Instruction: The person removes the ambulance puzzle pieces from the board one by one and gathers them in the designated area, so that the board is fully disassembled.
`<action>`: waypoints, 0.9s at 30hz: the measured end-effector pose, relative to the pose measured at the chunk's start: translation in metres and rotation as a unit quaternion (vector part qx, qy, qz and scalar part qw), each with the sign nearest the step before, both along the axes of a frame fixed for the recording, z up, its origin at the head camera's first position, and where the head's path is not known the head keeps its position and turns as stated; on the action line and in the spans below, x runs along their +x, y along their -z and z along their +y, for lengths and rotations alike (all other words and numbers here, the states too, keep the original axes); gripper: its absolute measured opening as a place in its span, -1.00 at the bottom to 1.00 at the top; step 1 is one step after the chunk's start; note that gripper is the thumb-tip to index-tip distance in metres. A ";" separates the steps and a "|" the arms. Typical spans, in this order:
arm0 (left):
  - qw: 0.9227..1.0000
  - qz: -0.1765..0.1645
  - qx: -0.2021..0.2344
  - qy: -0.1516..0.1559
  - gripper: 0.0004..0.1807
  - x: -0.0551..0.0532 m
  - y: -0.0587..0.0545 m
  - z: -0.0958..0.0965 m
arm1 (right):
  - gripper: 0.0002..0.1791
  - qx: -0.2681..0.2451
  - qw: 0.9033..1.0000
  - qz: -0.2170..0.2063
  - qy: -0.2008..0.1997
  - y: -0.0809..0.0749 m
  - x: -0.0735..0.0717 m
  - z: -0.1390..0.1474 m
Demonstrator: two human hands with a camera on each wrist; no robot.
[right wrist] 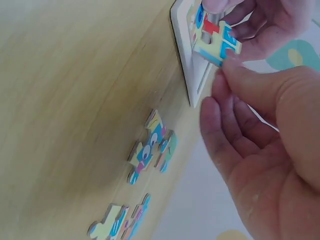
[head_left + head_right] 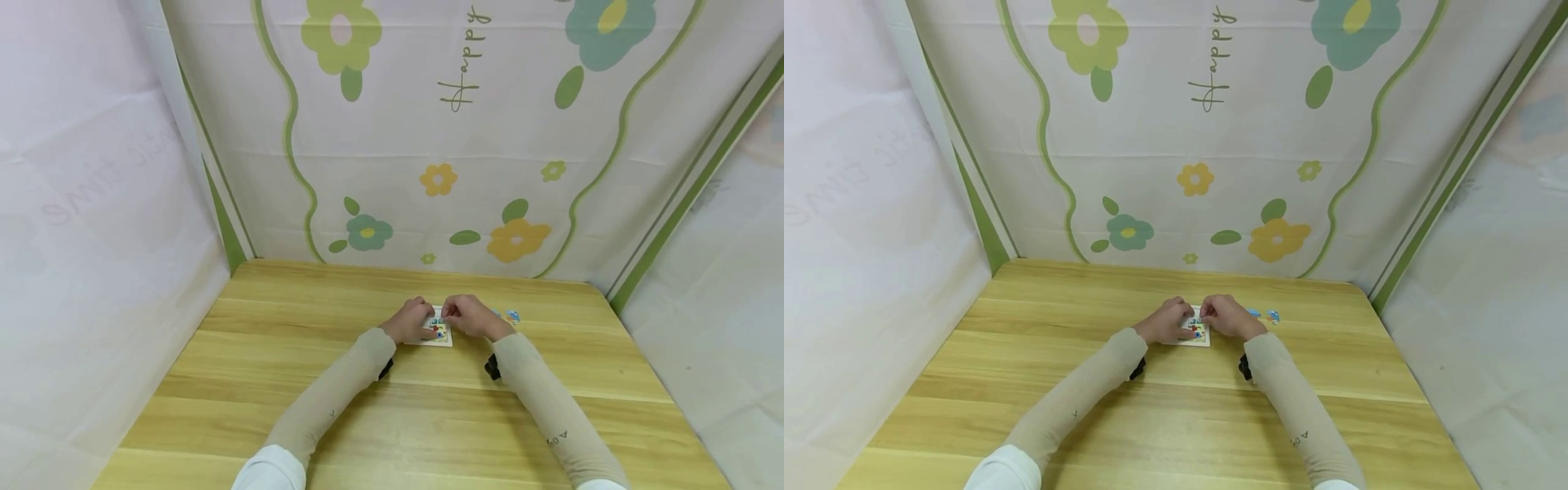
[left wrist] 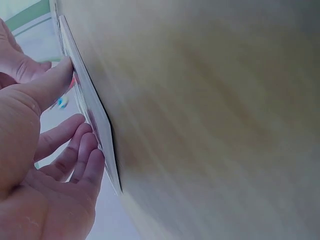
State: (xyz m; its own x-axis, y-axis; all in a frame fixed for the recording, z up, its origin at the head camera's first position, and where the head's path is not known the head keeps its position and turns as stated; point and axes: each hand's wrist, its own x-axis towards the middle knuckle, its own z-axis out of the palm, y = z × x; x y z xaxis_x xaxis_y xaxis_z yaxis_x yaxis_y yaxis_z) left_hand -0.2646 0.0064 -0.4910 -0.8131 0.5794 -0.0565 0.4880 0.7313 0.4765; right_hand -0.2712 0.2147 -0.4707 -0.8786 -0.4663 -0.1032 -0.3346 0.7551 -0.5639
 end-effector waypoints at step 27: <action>1.000 -0.008 -0.001 -0.005 -0.42 0.003 -0.003 0.001 | -0.87 -0.011 0.998 0.019 0.054 -0.011 0.019 0.129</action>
State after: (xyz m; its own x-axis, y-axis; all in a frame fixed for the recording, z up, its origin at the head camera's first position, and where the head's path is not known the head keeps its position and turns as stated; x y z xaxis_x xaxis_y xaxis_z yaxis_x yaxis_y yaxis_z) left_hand -0.2617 0.0074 -0.4884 -0.8174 0.5718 -0.0702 0.4735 0.7363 0.4834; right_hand -0.2523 0.3434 -0.4596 -0.9272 -0.3696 -0.0603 -0.2723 0.7760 -0.5689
